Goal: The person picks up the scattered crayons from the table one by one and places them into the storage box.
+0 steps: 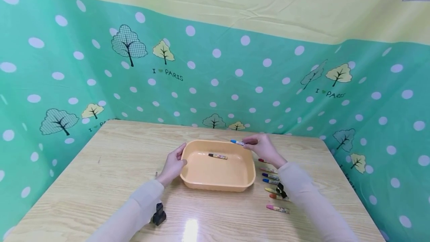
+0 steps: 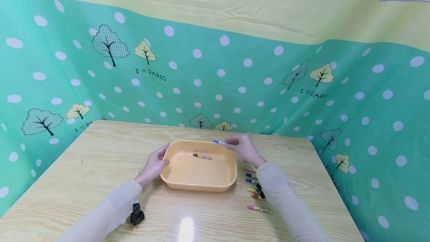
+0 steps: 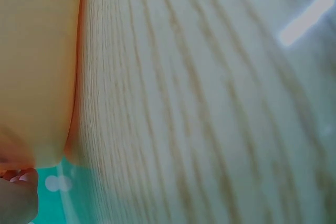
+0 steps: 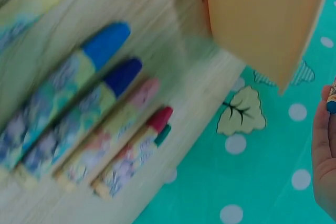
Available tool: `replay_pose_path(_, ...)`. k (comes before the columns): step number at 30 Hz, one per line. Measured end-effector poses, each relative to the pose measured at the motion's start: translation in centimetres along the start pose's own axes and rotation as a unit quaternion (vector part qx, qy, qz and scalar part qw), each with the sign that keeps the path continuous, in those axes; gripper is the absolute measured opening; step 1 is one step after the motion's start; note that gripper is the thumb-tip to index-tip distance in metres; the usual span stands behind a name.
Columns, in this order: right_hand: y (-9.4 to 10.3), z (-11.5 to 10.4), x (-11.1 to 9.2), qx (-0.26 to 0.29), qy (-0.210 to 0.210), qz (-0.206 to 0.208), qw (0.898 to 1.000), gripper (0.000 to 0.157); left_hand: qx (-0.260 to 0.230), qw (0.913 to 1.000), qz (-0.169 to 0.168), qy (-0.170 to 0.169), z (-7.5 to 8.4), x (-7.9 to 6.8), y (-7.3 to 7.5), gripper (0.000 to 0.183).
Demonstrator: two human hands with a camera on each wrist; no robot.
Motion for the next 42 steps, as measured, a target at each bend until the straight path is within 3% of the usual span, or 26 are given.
replay_pose_path(10,-2.9,-0.7,0.4,0.041,-0.012,-0.031,0.999,0.023,-0.005,1.0000,-0.003,0.004,0.1,-0.1,0.0,0.070)
replay_pose_path(19,-5.8,-1.0,1.0,0.030,0.011,-0.034,0.999,0.021,-0.001,1.0000,-0.002,-0.001,0.1,0.0,0.0,0.069)
replay_pose_path(24,-7.7,-1.1,1.7,0.036,-0.002,-0.040,0.999,0.020,-0.002,1.0000,0.000,-0.004,0.0,-0.1,0.2,0.069)
replay_pose_path(35,-8.4,-1.1,1.8,0.012,-0.038,-0.064,0.997,0.018,-0.011,0.9999,-0.003,-0.001,0.0,0.1,0.0,0.069)
replay_pose_path(42,-8.8,-0.7,1.6,-0.012,-0.005,-0.089,0.996,0.021,-0.011,0.9999,0.000,-0.008,-0.2,0.0,0.0,0.069)
Point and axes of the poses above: each hand's wrist, its own x-axis towards the middle knuckle, its own y-axis out of the back of the hand, z = x × y, the point moved 1 cm from there along x, towards the middle knuckle, and after that the axes turned 9 degrees about -x, right-handed, at the moved point
